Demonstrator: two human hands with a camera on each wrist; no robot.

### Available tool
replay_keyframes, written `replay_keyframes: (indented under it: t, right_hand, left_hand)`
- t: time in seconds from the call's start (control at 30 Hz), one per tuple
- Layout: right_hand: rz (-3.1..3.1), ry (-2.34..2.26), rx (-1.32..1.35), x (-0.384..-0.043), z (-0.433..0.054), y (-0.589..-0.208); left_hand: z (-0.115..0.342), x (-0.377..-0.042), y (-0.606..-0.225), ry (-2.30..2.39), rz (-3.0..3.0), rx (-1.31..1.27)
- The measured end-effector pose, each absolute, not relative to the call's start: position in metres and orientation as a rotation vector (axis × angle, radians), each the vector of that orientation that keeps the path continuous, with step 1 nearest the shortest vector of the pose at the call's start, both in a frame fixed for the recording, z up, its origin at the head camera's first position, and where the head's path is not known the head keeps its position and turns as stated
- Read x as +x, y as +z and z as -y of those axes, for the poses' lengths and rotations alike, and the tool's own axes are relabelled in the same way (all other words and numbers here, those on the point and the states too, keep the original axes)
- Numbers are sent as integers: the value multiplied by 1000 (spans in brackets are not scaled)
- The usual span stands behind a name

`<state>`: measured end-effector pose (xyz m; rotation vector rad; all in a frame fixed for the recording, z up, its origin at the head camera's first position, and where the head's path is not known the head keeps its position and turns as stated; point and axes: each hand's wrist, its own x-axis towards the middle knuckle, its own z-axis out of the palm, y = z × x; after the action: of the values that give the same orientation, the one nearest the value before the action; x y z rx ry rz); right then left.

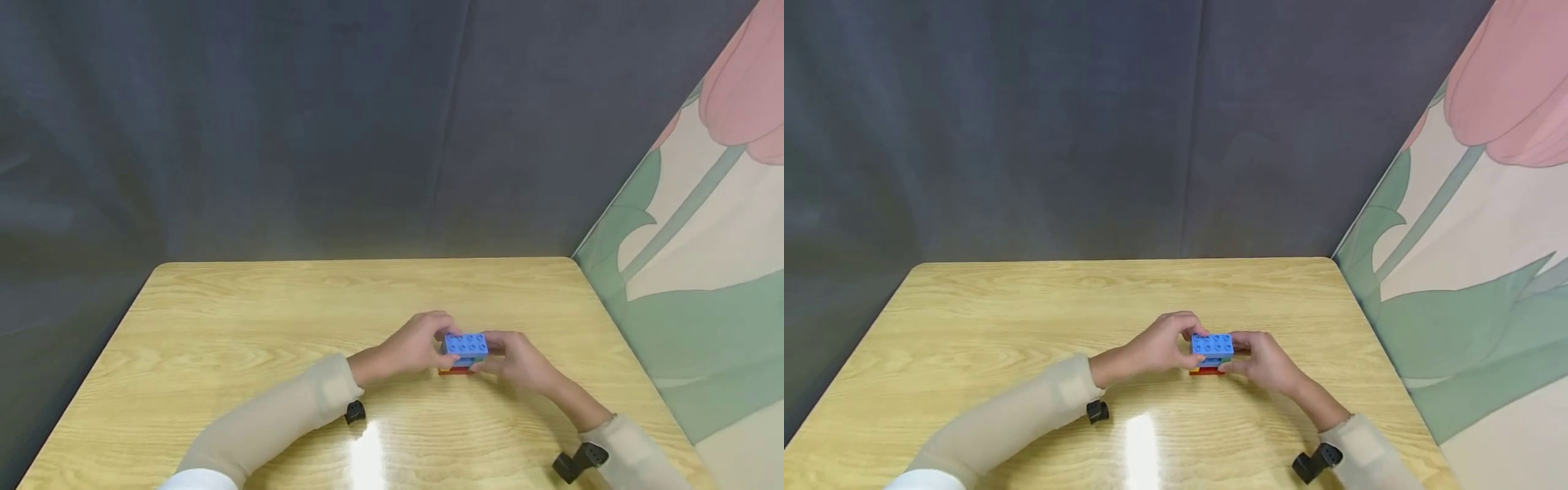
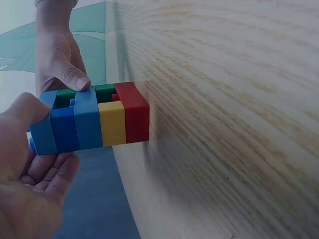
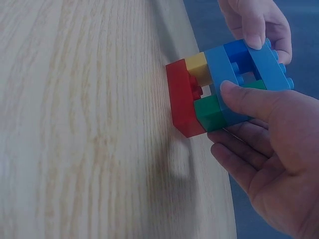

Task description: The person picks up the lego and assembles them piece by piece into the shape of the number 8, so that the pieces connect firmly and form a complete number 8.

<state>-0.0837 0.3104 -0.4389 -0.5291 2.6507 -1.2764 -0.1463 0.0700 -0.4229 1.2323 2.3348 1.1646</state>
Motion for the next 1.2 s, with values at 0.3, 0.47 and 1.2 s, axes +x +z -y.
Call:
replay_keyframes:
  t: [0.3, 0.47, 1.2]
  right_hand:
    - [-2670, -1268, -520, -83, -311, -441]
    - [-2685, -1288, -559, -82, -312, -445]
    - [-2860, -1358, -598, -75, -311, -449]
  left_hand:
    - [-69, -143, -428, 1178, -2365, 1215]
    - [-69, -141, -436, 1248, -2370, 1243]
    - [-63, -135, -447, 1392, -2349, 1284]
